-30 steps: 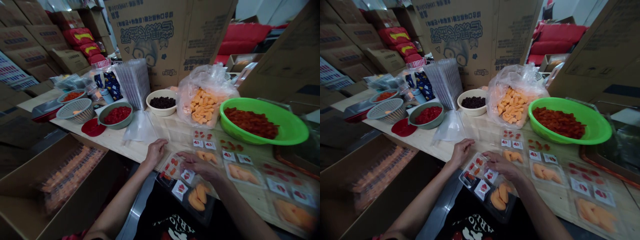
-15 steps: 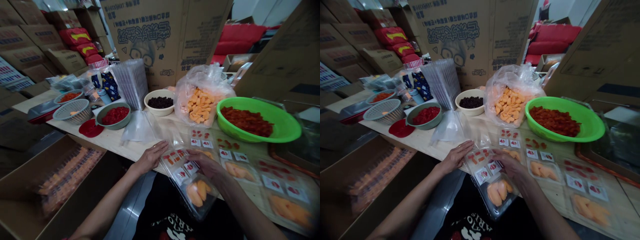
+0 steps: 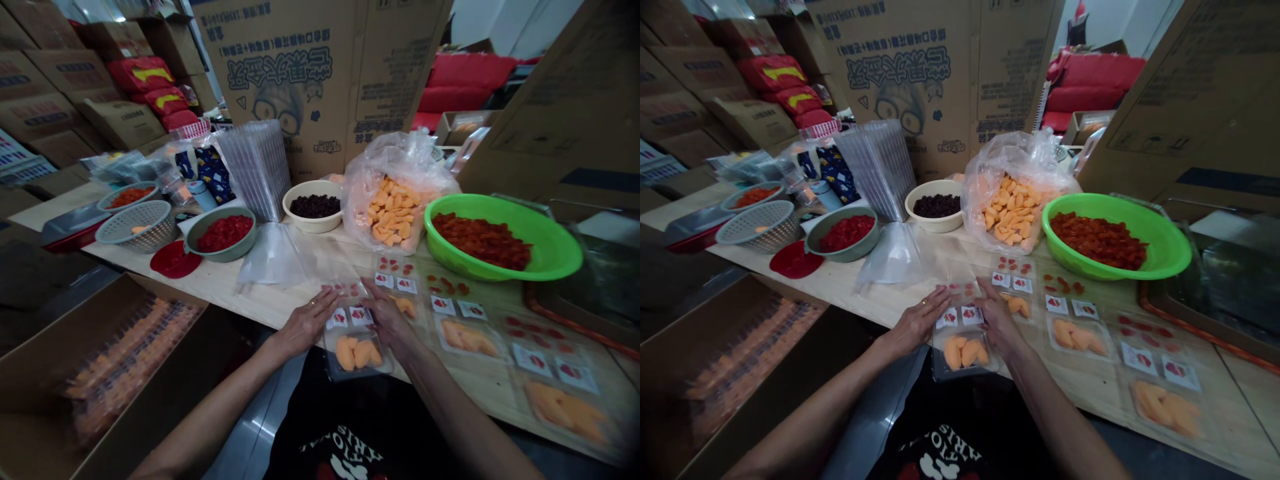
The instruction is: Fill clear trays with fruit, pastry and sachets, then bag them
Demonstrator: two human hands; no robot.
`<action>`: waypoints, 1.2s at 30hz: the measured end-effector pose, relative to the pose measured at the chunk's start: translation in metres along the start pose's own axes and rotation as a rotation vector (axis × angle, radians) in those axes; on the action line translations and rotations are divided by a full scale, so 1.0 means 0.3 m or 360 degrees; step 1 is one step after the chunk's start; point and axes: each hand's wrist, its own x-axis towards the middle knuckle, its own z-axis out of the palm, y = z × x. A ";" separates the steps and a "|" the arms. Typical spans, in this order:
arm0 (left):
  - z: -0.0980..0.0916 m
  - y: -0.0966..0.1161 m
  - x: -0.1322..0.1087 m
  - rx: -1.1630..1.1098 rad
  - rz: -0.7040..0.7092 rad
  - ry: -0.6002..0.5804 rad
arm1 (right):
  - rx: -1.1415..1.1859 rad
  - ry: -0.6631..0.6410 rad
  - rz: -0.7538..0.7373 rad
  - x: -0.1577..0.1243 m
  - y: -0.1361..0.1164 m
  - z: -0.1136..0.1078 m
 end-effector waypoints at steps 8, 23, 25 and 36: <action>-0.049 0.088 -0.023 -0.0261 -0.0480 -0.0402 | -0.1336 0.0443 -0.0504 0.060 0.038 0.071; 0.053 0.132 -0.070 -0.0148 -0.0856 -0.0093 | -0.2459 -0.0317 -0.1409 0.061 0.012 0.108; 0.054 0.125 -0.061 -0.0037 -0.0856 0.0009 | -0.2410 -0.0424 -0.1477 0.042 0.030 0.093; 0.089 0.101 0.024 0.0329 -0.0870 0.0185 | -0.2001 -0.0641 -0.1476 -0.073 0.077 0.065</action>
